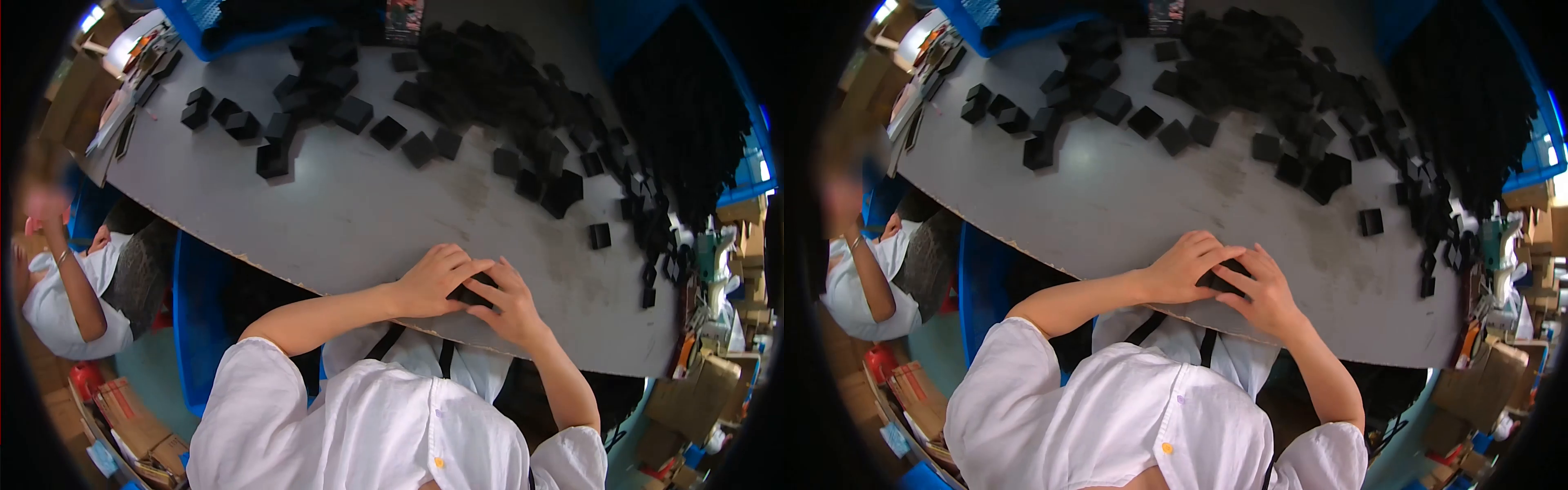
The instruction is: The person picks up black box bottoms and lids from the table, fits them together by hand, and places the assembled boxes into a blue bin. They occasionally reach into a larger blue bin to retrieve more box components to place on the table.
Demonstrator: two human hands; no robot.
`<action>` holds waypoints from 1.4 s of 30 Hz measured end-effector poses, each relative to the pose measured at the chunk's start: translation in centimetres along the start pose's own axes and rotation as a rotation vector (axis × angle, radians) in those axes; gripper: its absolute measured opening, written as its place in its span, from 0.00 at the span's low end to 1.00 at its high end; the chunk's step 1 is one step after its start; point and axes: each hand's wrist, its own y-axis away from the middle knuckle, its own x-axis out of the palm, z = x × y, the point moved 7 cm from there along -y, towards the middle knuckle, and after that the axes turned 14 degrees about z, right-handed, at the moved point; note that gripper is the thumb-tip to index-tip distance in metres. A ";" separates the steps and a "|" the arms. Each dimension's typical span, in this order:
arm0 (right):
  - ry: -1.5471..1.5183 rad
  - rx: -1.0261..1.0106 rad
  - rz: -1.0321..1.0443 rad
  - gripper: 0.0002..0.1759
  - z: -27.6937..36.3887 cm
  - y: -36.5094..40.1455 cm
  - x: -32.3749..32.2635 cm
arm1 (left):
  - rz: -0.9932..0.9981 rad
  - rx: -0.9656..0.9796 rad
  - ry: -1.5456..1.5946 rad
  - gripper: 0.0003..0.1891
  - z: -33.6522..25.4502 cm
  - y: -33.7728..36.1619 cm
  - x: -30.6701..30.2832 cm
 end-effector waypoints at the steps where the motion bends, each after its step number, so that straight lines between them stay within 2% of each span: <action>1: -0.137 -0.038 0.092 0.27 -0.6 -1.0 -0.7 | 0.295 -0.108 0.174 0.48 0.5 0.5 -1.1; 2: -0.065 -0.005 0.044 0.28 -1.2 -2.0 -2.0 | 0.589 -0.223 0.362 0.48 0.6 2.0 -2.6; 4: 0.076 0.063 -0.032 0.31 -3.9 -4.2 -3.8 | 0.580 -0.161 0.395 0.49 1.0 6.2 -9.4; 6: 0.214 0.168 -0.057 0.36 -8.1 -7.6 -5.2 | 0.114 -0.364 0.011 0.49 3.4 8.6 -16.1; 8: 0.231 0.270 -0.010 0.38 -11.1 -10.2 -5.4 | -0.314 -0.611 -0.431 0.47 8.6 11.8 -20.4; 10: 0.113 0.382 0.147 0.39 -14.0 -12.1 -4.9 | -0.464 -0.964 -0.558 0.42 13.0 14.5 -21.2; 11: 0.126 0.357 0.136 0.39 -14.2 -13.0 -5.3 | -0.492 -0.966 -0.573 0.42 14.4 14.9 -20.8; 13: 0.119 0.421 0.251 0.37 -14.7 -13.5 -4.3 | -0.477 -0.993 -0.401 0.40 16.9 15.8 -19.3; 14: 0.239 0.274 0.112 0.31 -13.1 -13.1 -4.5 | -0.485 -0.932 -0.443 0.40 16.1 15.4 -18.8; 16: 0.238 0.434 0.094 0.27 -12.0 -12.7 -4.4 | -0.683 -0.683 -0.347 0.37 13.0 14.9 -17.1; 18: 0.158 0.268 -0.127 0.23 -12.0 -11.8 -4.2 | -0.620 -0.625 -0.204 0.34 10.4 14.1 -14.2; 20: -0.305 0.305 -0.152 0.15 -10.9 -10.9 -3.0 | -0.435 -0.489 -0.081 0.34 8.6 12.7 -10.2; 22: -0.884 0.361 -0.044 0.11 -6.4 -10.2 -1.4 | -0.312 -0.385 0.001 0.38 6.1 11.0 -7.0; 24: -0.795 0.356 0.098 0.08 -4.9 -9.2 0.6 | -0.255 -0.232 0.073 0.48 4.6 8.9 -3.7; 26: -0.744 0.379 0.224 0.08 -3.5 -8.2 2.1 | -0.273 -0.047 0.118 0.50 2.6 6.9 -2.0; 27: -0.751 0.342 0.242 0.08 -2.8 -8.1 2.5 | -0.260 -0.047 0.163 0.49 1.9 6.1 -1.6; 29: -0.497 0.244 0.111 0.07 -2.2 -7.6 1.6 | -0.248 -0.055 0.194 0.48 0.8 4.8 -0.8; 31: -0.490 0.256 0.066 0.08 -3.5 -6.6 1.9 | -0.137 -0.126 0.224 0.52 0.8 3.6 1.0; 32: -0.478 0.287 0.021 0.08 -4.1 -6.2 1.8 | -0.140 -0.132 0.212 0.52 0.8 3.3 1.4; 33: -0.412 0.224 -0.035 0.09 -3.8 -5.9 1.6 | -0.142 -0.111 0.165 0.53 0.6 3.1 1.7; 38: -0.594 0.289 -0.032 0.12 -3.4 -4.8 1.6 | -0.207 -0.031 -0.050 0.52 0.1 3.2 2.2; 40: -0.841 0.306 -0.079 0.11 -3.7 -4.7 1.7 | -0.234 -0.054 -0.090 0.51 0.3 3.1 2.4; 41: -0.848 0.300 -0.074 0.11 -4.4 -4.6 2.0 | -0.262 -0.070 -0.128 0.49 0.2 3.2 2.2; 42: -0.726 0.229 -0.155 0.11 -5.5 -4.3 1.4 | -0.262 -0.079 -0.133 0.49 0.1 3.2 2.0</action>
